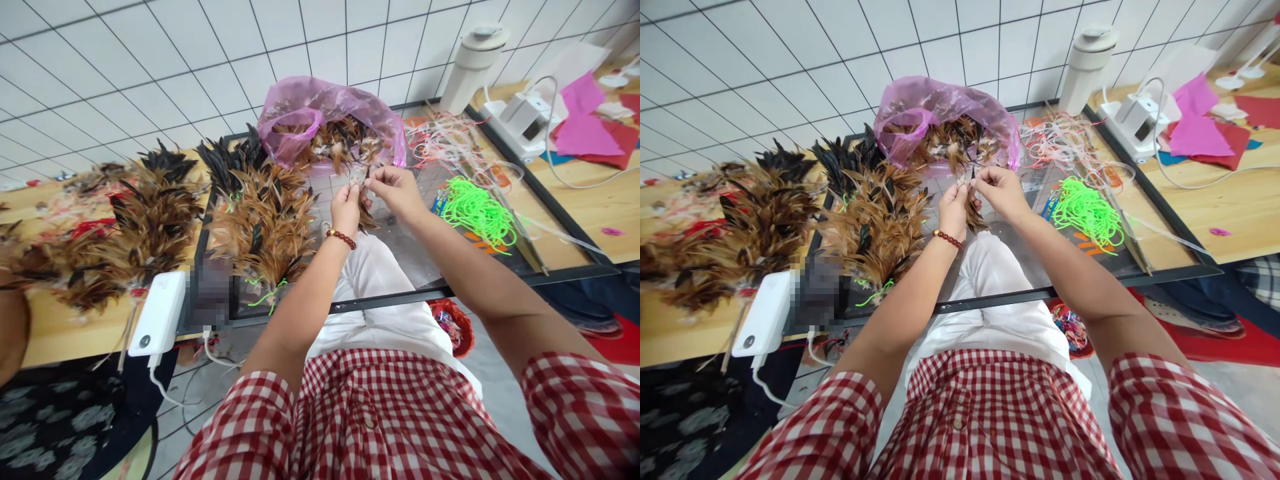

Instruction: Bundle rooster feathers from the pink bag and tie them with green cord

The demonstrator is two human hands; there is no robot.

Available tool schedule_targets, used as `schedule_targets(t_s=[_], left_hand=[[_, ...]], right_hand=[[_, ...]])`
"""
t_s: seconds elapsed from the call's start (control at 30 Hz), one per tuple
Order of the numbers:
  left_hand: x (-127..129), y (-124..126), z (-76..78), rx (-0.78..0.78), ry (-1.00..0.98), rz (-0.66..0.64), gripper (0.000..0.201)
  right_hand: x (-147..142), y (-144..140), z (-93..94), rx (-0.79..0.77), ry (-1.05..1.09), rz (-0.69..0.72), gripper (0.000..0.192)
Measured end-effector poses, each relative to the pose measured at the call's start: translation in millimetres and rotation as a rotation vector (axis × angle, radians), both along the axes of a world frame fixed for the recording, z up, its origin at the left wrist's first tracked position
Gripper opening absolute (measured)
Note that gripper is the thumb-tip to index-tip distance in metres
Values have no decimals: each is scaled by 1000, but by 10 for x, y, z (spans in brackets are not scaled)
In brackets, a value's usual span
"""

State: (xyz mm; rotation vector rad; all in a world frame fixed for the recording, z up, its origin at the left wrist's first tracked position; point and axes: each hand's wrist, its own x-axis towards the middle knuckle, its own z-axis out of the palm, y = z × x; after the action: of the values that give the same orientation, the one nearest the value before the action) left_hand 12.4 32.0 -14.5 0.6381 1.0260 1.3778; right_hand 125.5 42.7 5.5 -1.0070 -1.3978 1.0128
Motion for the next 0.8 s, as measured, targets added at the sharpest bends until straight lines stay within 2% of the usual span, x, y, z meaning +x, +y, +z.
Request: schedule_targets(t_s=[0.2, 0.37, 0.5, 0.8], left_hand=[[-12, 70, -60, 38, -49, 55, 16], [7, 51, -72, 86, -2, 34, 17], [22, 43, -80, 64, 32, 50, 14], [3, 46, -87, 57, 110, 44, 20]], right_hand=[[40, 44, -21, -59, -149, 70, 18], [14, -3, 37, -81, -240, -56, 15], [23, -32, 69, -17, -436, -138, 12], [-7, -91, 18, 96, -740, -168, 16]])
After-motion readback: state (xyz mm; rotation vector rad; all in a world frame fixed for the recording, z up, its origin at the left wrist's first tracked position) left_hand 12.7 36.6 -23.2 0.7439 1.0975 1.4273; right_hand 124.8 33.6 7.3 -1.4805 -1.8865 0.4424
